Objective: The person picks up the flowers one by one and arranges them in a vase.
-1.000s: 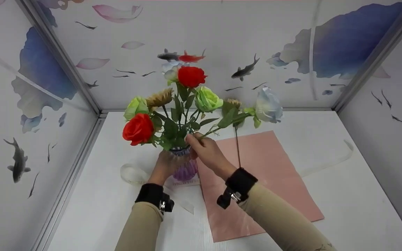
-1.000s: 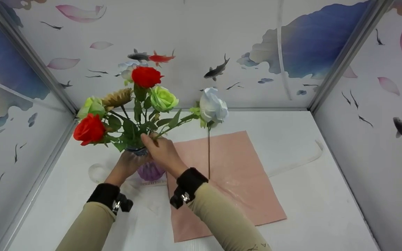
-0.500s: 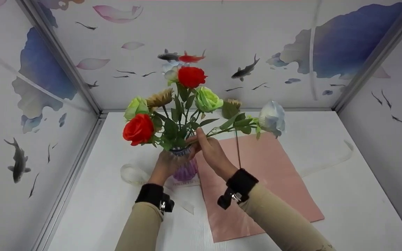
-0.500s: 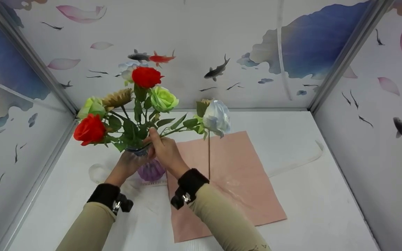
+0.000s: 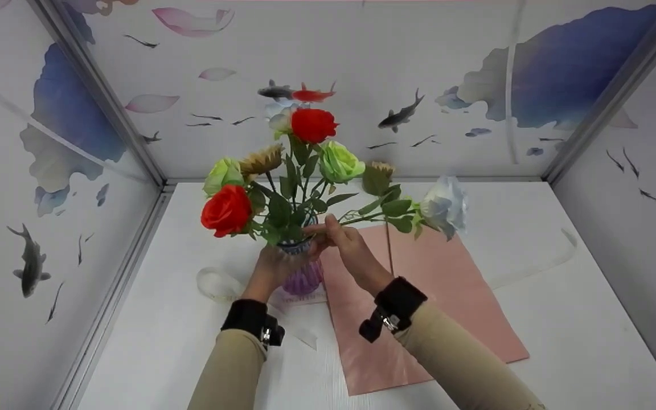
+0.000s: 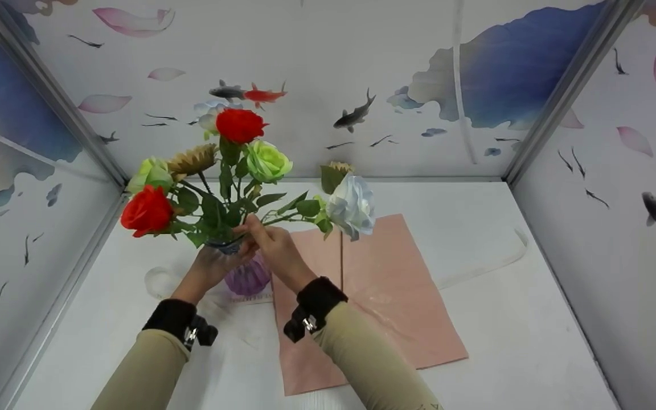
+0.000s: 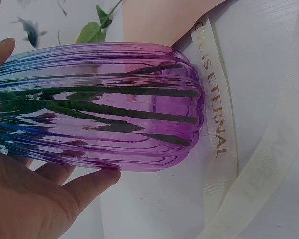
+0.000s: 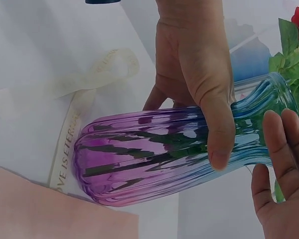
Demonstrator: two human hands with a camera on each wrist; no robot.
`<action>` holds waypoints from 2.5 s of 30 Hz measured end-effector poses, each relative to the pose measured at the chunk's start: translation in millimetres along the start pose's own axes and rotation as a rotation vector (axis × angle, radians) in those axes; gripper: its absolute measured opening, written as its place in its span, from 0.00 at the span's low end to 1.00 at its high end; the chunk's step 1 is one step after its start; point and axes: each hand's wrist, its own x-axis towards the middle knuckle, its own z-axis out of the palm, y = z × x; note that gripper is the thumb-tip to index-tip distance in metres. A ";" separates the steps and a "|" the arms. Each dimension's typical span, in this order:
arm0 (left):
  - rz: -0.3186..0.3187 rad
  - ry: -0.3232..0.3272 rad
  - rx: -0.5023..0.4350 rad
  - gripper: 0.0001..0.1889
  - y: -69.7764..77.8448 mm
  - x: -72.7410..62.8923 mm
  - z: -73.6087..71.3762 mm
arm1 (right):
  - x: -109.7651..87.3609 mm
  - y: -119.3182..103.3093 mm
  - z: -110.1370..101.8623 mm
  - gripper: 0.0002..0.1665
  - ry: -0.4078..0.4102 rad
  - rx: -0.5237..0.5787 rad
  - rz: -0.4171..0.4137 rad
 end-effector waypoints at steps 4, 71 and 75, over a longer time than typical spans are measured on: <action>-0.036 0.031 -0.096 0.48 -0.9 0.8 1.5 | 0.1 1.0 1.9 0.41 0.072 -0.040 -0.007; -0.075 0.053 -0.139 0.49 1.5 -3.5 1.5 | 7.0 4.1 9.2 0.23 0.235 -0.324 0.120; -0.088 0.062 -0.142 0.49 1.9 -2.8 2.1 | 4.7 3.5 4.1 0.25 0.284 -0.234 0.083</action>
